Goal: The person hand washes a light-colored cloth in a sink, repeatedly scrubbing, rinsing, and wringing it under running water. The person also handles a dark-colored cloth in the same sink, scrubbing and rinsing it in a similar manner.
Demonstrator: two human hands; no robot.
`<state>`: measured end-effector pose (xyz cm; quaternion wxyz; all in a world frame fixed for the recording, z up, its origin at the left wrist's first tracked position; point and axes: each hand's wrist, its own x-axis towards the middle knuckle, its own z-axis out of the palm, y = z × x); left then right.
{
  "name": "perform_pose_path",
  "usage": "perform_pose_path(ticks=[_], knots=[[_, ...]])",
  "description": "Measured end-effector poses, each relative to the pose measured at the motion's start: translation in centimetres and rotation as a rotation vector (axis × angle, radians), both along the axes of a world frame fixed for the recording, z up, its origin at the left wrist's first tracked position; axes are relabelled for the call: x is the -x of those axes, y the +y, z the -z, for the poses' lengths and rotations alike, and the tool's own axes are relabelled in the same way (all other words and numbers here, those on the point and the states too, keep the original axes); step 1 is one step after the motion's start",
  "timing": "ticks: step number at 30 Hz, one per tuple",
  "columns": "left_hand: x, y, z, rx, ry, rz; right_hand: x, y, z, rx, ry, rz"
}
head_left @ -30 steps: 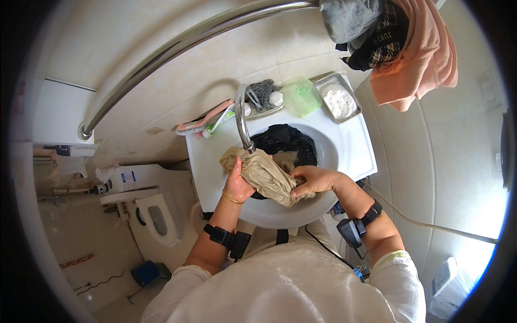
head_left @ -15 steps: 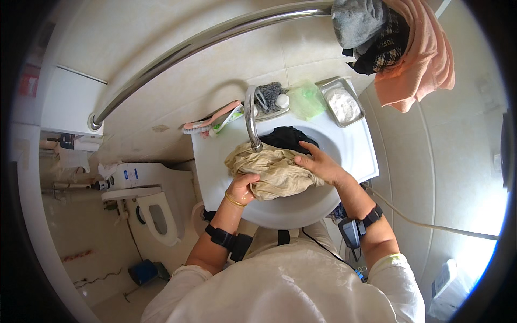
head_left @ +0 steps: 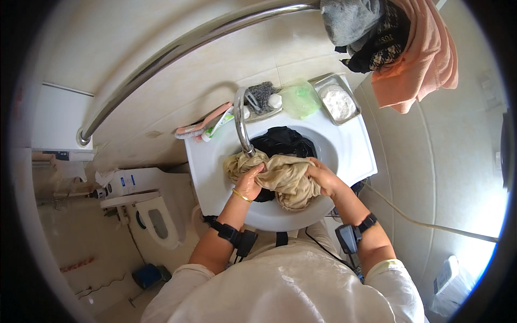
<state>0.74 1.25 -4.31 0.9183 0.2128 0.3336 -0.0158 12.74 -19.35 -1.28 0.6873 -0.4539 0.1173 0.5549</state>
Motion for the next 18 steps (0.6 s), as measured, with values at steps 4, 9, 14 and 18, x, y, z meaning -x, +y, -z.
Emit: perform_pose_path(ticks=[4, 9, 14, 18], knots=[[-1.3, -2.5, 4.1, -0.011, 0.157, 0.017, 0.7, 1.8, 3.1, 0.476, -0.352, -0.013], [-2.6, -2.8, 6.6, -0.189, 0.558, 0.093, -0.3, 4.8, 7.9, 0.984, -0.684, -0.561], [-3.1, -2.3, 6.5, 0.001, 0.359, 0.070, -2.4, 6.0, 6.7, 0.953, -0.758, -0.506], [-3.3, -1.8, 5.3, 0.234, 0.146, 0.022, 1.5, 5.7, 0.7, 0.584, -1.088, -0.120]])
